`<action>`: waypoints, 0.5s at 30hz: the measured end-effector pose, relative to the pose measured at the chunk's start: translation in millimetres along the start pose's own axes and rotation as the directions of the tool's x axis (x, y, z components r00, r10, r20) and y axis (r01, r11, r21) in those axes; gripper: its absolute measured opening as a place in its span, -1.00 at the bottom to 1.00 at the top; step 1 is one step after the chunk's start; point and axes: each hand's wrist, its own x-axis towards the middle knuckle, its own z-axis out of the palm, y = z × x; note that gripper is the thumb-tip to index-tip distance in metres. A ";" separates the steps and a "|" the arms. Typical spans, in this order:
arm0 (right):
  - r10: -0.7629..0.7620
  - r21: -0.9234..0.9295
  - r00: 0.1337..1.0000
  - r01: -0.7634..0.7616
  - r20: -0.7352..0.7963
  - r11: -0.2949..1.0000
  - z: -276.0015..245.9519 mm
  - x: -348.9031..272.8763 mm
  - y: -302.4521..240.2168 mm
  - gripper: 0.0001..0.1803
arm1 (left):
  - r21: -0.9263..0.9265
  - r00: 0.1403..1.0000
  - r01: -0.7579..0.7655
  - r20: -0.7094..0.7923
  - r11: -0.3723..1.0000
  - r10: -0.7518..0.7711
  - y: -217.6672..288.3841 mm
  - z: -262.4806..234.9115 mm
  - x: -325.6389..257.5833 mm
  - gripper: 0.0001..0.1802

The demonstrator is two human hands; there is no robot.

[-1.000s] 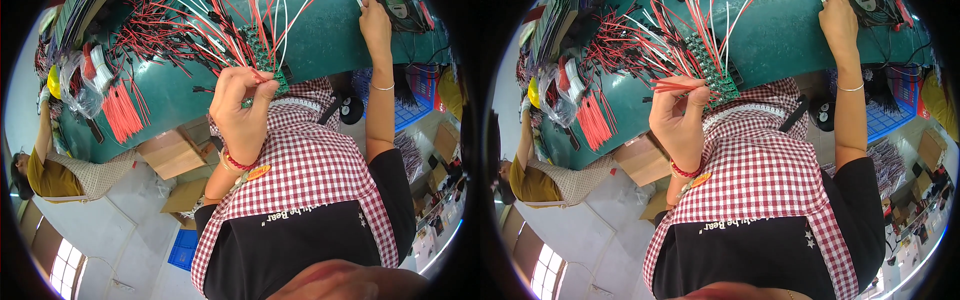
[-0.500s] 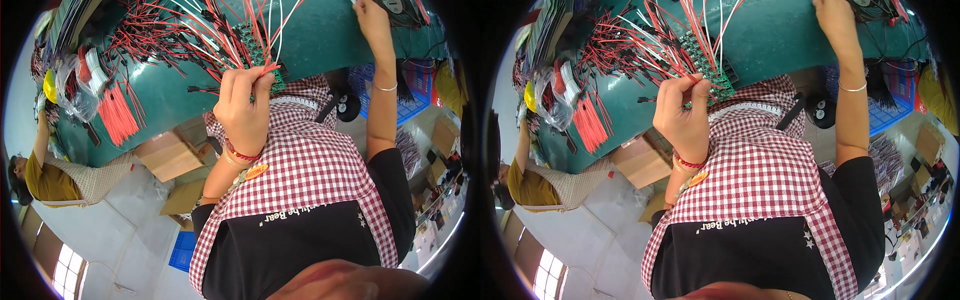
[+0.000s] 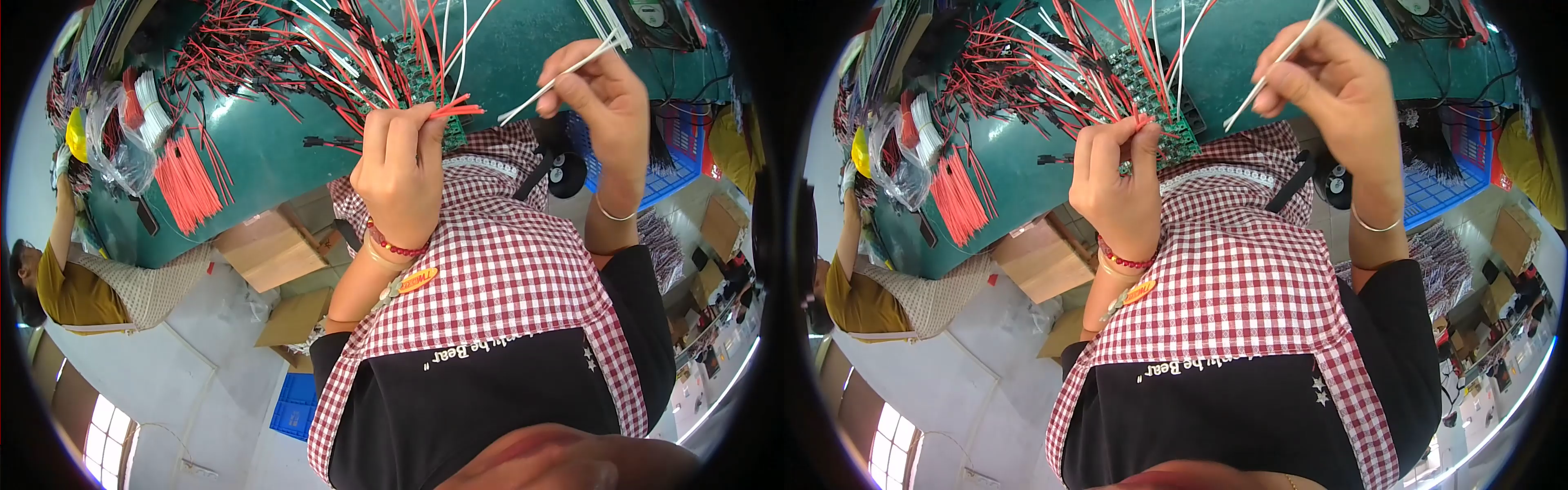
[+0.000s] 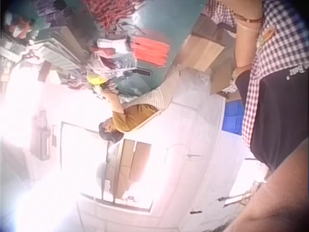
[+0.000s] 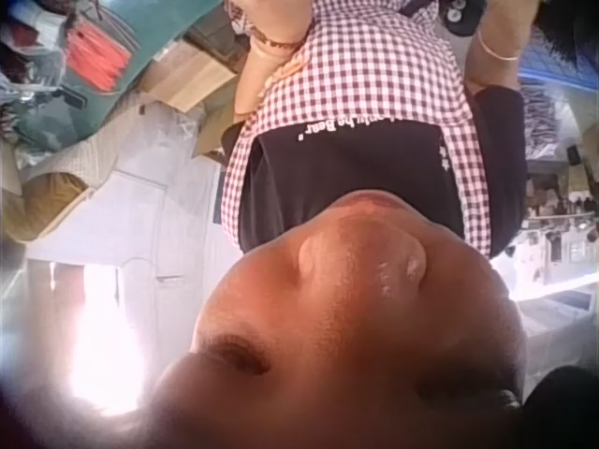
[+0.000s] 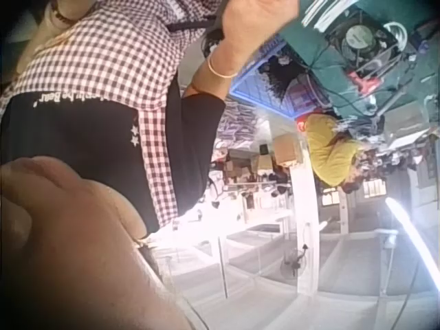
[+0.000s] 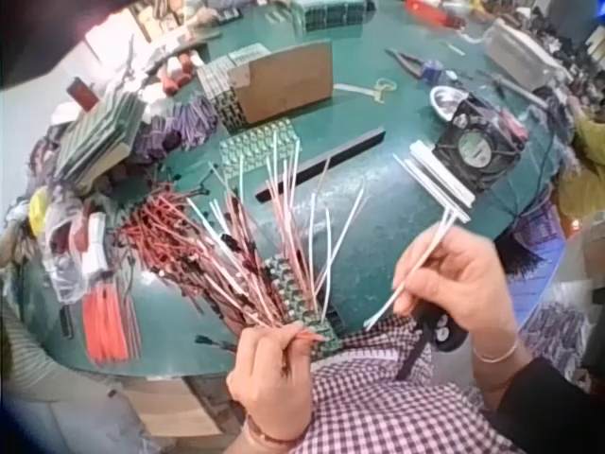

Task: The person inserts wires into a circuit board, places a cardboard backing behind the board, and solders the wire connections using a soldering iron.

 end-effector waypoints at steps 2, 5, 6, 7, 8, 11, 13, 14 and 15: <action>0.045 0.060 0.999 -0.045 -0.006 0.997 13.4 -6.1 11.2 -0.90 | 0.002 1.000 -0.005 0.008 1.000 0.005 0.7 0.3 0.9 -0.82; 0.071 0.067 0.997 -0.069 -0.025 0.995 26.1 -11.5 22.3 -0.91 | 0.003 1.000 -0.010 0.005 1.000 0.010 1.0 1.0 2.1 -0.82; 0.057 0.049 0.998 -0.056 -0.028 0.997 28.2 -12.2 24.4 -0.91 | 0.000 1.000 -0.014 -0.003 1.000 0.014 1.0 1.1 2.2 -0.81; 0.043 0.030 0.999 -0.042 -0.031 0.999 30.2 -12.4 25.4 -0.91 | 0.001 1.000 -0.012 -0.004 1.000 0.012 1.2 0.6 2.1 -0.81; 0.053 0.022 0.997 -0.052 -0.050 0.998 32.2 -12.4 25.3 -0.91 | 0.008 1.000 -0.006 0.006 1.000 0.006 1.5 0.0 2.0 -0.81; 0.055 -0.037 0.997 -0.057 -0.049 0.998 32.8 -12.2 22.9 -0.92 | 0.010 1.000 0.000 0.013 1.000 0.000 2.4 -1.0 1.6 -0.81; 0.043 -0.023 0.998 -0.044 -0.048 0.999 33.0 -11.8 22.1 -0.92 | 0.006 1.000 0.000 0.010 1.000 0.000 2.3 -0.8 1.2 -0.81; 0.032 -0.010 0.998 -0.032 -0.048 0.999 33.0 -11.6 22.1 -0.92 | 0.002 1.000 -0.006 0.008 1.000 0.006 2.0 -0.7 1.2 -0.80; 0.032 -0.011 0.998 -0.033 -0.048 0.999 32.8 -11.2 22.4 -0.92 | -0.003 1.000 -0.011 0.006 1.000 0.011 1.9 -0.7 1.4 -0.80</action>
